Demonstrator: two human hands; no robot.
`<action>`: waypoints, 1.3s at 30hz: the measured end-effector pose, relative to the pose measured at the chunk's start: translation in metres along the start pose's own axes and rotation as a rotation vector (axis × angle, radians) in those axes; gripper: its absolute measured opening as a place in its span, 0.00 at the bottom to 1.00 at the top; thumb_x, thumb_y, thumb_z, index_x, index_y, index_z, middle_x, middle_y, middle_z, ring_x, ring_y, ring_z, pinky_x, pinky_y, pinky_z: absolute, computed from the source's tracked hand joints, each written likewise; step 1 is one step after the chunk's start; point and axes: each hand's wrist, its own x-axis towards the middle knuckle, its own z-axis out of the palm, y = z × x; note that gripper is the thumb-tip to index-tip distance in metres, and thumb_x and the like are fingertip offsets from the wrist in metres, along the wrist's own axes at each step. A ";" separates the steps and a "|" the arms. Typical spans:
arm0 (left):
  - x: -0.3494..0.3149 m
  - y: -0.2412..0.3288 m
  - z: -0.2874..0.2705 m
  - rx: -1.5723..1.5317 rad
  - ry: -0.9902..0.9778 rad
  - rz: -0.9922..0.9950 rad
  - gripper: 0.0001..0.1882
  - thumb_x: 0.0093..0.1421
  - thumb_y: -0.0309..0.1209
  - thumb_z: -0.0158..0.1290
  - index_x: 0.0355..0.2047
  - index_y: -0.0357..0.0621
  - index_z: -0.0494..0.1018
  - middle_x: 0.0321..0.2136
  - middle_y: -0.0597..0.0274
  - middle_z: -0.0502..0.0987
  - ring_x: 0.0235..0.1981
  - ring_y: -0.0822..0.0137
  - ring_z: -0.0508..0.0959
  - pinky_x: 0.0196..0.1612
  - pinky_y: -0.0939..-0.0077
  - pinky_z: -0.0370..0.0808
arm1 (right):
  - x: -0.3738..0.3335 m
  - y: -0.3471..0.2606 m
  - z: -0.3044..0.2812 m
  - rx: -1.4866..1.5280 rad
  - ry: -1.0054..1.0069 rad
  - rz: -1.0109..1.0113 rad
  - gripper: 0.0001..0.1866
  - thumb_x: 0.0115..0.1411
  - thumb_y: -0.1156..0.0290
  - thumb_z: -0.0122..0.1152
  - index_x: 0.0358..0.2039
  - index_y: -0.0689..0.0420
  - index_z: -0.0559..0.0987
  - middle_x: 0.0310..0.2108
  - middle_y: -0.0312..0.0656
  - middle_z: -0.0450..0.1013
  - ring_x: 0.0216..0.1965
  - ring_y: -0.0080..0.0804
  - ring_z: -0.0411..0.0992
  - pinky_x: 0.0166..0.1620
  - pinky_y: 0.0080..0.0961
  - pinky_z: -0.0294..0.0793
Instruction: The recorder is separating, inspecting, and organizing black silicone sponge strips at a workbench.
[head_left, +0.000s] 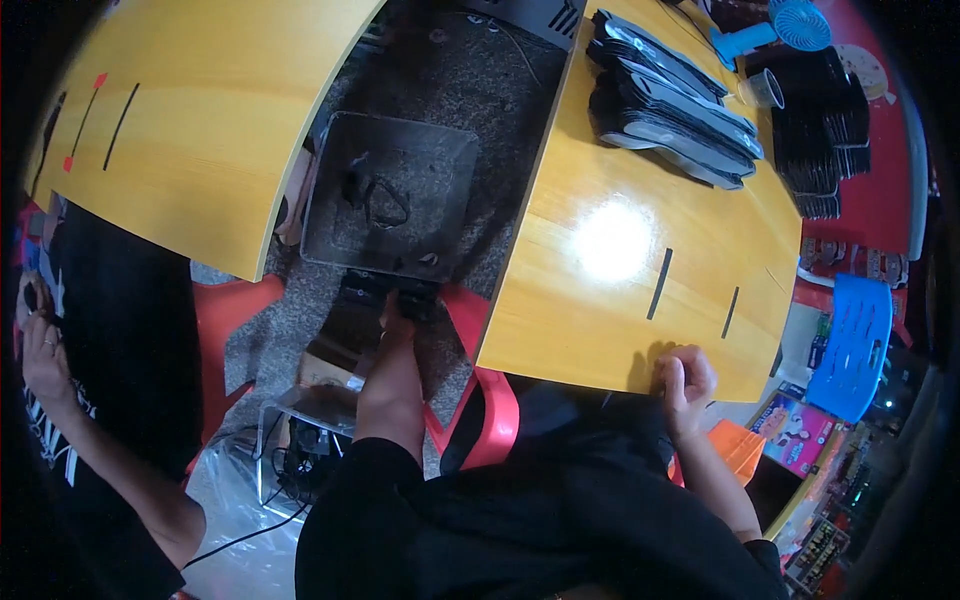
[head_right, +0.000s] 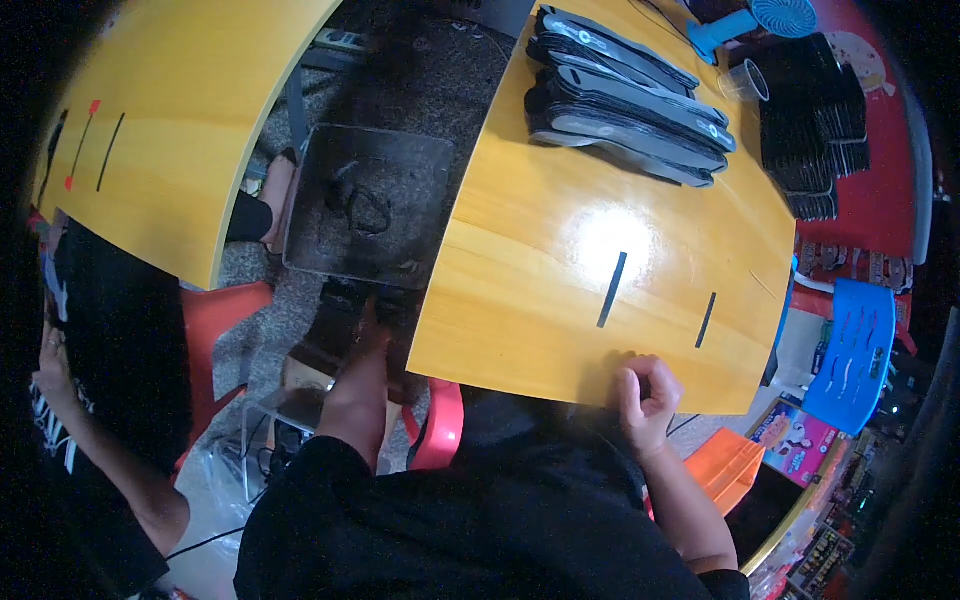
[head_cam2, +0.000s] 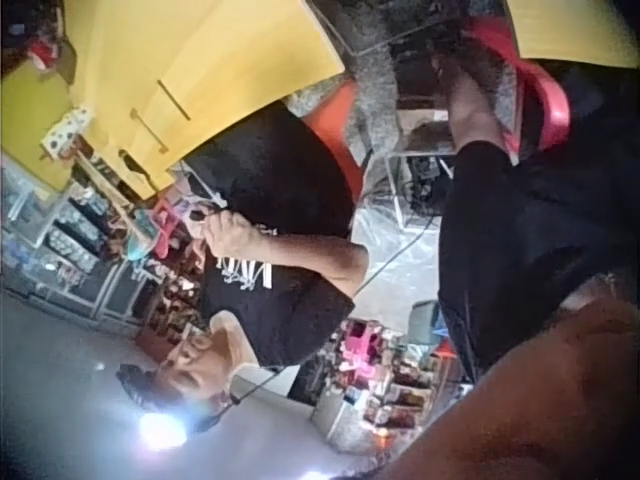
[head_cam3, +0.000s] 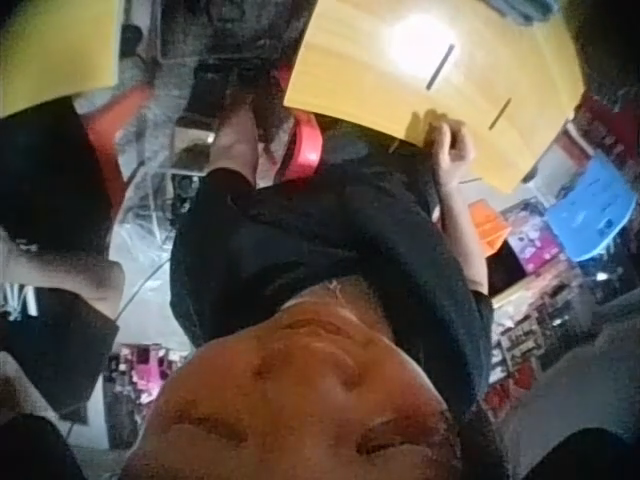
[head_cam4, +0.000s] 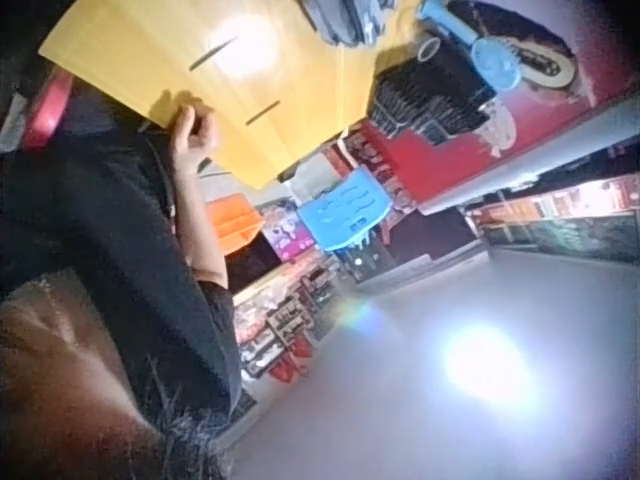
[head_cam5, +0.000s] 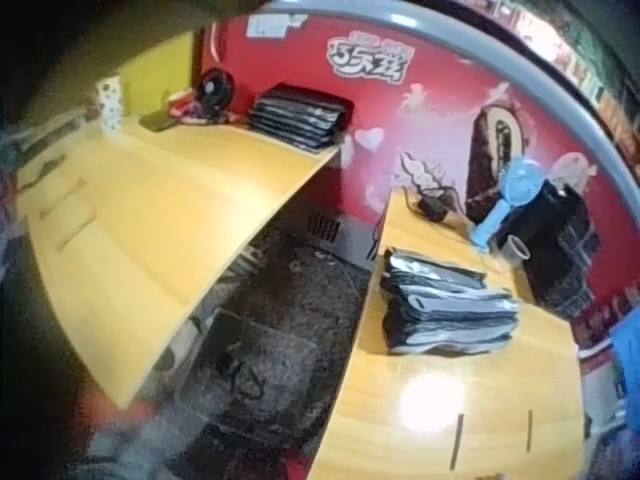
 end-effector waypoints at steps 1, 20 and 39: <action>-0.005 0.002 0.003 0.184 0.121 0.132 0.32 0.53 0.55 0.53 0.45 0.37 0.73 0.46 0.54 0.73 0.45 0.62 0.73 0.52 0.70 0.67 | 0.000 0.000 0.001 0.026 -0.017 0.005 0.05 0.53 0.77 0.55 0.22 0.61 0.71 0.17 0.34 0.65 0.18 0.18 0.61 0.22 0.16 0.59; -0.496 0.188 0.093 0.765 -0.062 0.661 0.24 0.56 0.30 0.52 0.53 0.39 0.62 0.44 0.60 0.72 0.44 0.66 0.73 0.48 0.70 0.70 | 0.004 -0.008 -0.017 0.299 -0.094 -0.245 0.06 0.50 0.74 0.62 0.22 0.61 0.75 0.21 0.43 0.72 0.23 0.33 0.72 0.28 0.23 0.70; -0.533 0.101 0.292 0.504 -1.173 0.403 0.48 0.49 0.50 0.61 0.62 0.40 0.49 0.57 0.59 0.61 0.57 0.62 0.62 0.59 0.67 0.59 | 0.019 -0.038 -0.085 1.218 -0.384 -0.043 0.24 0.61 0.69 0.52 0.56 0.64 0.62 0.47 0.42 0.67 0.49 0.27 0.65 0.53 0.23 0.63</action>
